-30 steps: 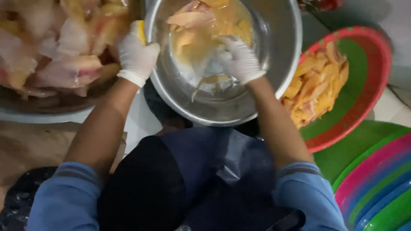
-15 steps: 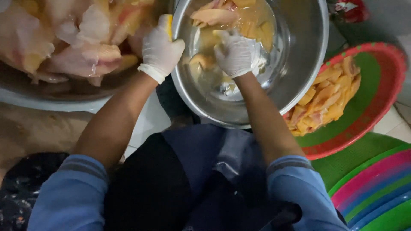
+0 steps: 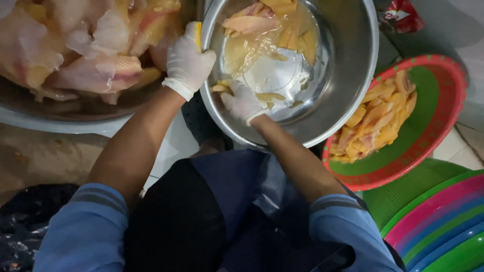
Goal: Washing and sorting fish fillets from a large metal bowl into a plastic basket.
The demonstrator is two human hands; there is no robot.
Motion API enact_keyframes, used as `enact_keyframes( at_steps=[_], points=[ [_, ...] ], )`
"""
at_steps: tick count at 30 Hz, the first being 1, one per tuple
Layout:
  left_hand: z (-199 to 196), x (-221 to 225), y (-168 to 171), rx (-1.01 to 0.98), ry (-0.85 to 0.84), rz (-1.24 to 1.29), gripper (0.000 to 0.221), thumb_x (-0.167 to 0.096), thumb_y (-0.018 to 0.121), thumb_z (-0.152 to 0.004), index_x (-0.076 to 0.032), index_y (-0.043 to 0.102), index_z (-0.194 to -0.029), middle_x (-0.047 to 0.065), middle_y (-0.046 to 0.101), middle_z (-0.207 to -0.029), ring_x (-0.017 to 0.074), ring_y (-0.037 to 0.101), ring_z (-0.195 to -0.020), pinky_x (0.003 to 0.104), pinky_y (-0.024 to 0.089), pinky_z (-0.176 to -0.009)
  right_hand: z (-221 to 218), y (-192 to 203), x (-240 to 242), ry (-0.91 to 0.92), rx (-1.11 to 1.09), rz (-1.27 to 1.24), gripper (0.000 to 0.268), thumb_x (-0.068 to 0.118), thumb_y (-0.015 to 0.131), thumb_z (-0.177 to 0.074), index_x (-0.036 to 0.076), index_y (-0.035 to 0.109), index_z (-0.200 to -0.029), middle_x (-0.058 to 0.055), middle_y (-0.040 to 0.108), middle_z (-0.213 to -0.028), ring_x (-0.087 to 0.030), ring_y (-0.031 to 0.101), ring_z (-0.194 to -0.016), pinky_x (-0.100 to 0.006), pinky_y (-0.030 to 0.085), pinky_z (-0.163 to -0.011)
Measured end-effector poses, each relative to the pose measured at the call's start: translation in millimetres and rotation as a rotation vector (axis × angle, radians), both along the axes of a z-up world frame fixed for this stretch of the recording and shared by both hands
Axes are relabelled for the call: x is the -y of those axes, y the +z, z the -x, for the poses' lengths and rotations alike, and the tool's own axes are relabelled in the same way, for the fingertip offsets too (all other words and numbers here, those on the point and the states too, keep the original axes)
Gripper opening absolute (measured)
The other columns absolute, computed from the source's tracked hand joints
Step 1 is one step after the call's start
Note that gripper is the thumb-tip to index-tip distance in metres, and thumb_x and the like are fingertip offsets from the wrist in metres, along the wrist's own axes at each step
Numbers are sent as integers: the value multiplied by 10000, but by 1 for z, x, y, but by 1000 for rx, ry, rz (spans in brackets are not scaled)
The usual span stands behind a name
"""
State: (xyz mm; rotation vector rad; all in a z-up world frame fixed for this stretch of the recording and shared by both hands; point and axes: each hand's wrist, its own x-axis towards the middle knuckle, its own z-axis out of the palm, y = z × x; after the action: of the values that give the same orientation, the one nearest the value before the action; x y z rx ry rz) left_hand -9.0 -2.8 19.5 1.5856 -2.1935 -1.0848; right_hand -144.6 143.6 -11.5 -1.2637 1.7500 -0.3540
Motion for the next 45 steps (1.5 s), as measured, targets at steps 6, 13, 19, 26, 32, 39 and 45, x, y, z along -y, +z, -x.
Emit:
enact_keyframes(
  at_steps=[6,13,19,26,32,39,45],
  points=[
    [0,1,2,53,-23,134,456,-186,672,-698,-82,576,-1131,234,615,-900,451,558,-809,520,462,-680,31,-11,4,-797,1181,-547,470,-23,530,-867,7,556,-1335,-147,617,-1121,-310,623,-1126,-498,521,-973],
    [0,-1,-3,-8,-1,53,442,-161,632,-699,-88,563,-1130,223,625,-848,467,571,-720,514,461,-625,76,-7,39,-488,-161,-149,369,216,518,-816,122,608,-1161,-144,615,-1050,-303,637,-945,-426,501,-871],
    [0,-1,-2,-19,26,-6,462,-141,592,-689,-106,552,-1148,204,626,-825,469,579,-700,520,460,-616,66,10,69,-169,-545,226,439,37,637,-834,140,601,-1259,-155,502,-1281,-354,597,-1067,-458,586,-889],
    [0,-1,3,29,0,-24,492,-161,609,-711,-92,540,-1193,189,640,-822,457,588,-712,519,477,-644,46,32,85,306,-883,-105,471,381,538,-1006,238,390,-1430,-146,601,-1270,-342,565,-1207,-520,452,-1039],
    [1,0,-3,-53,31,-23,467,-154,593,-679,-106,544,-1141,187,642,-833,458,593,-721,508,463,-624,54,-11,48,204,-800,66,274,238,593,-951,203,567,-1221,-69,620,-1104,-257,608,-939,-347,565,-713],
    [1,-3,-1,25,12,101,477,-207,652,-650,-115,595,-1114,196,602,-815,451,560,-742,516,455,-621,31,20,25,330,-713,20,629,517,542,-950,236,390,-1492,-62,462,-1442,-357,518,-1188,-534,501,-885],
    [1,-1,5,33,15,-116,450,-214,655,-705,-115,518,-1122,193,627,-818,493,585,-704,542,447,-609,27,5,3,413,-824,189,797,572,700,-834,202,432,-1488,-92,426,-1472,-331,435,-1287,-521,350,-1072]
  ],
)
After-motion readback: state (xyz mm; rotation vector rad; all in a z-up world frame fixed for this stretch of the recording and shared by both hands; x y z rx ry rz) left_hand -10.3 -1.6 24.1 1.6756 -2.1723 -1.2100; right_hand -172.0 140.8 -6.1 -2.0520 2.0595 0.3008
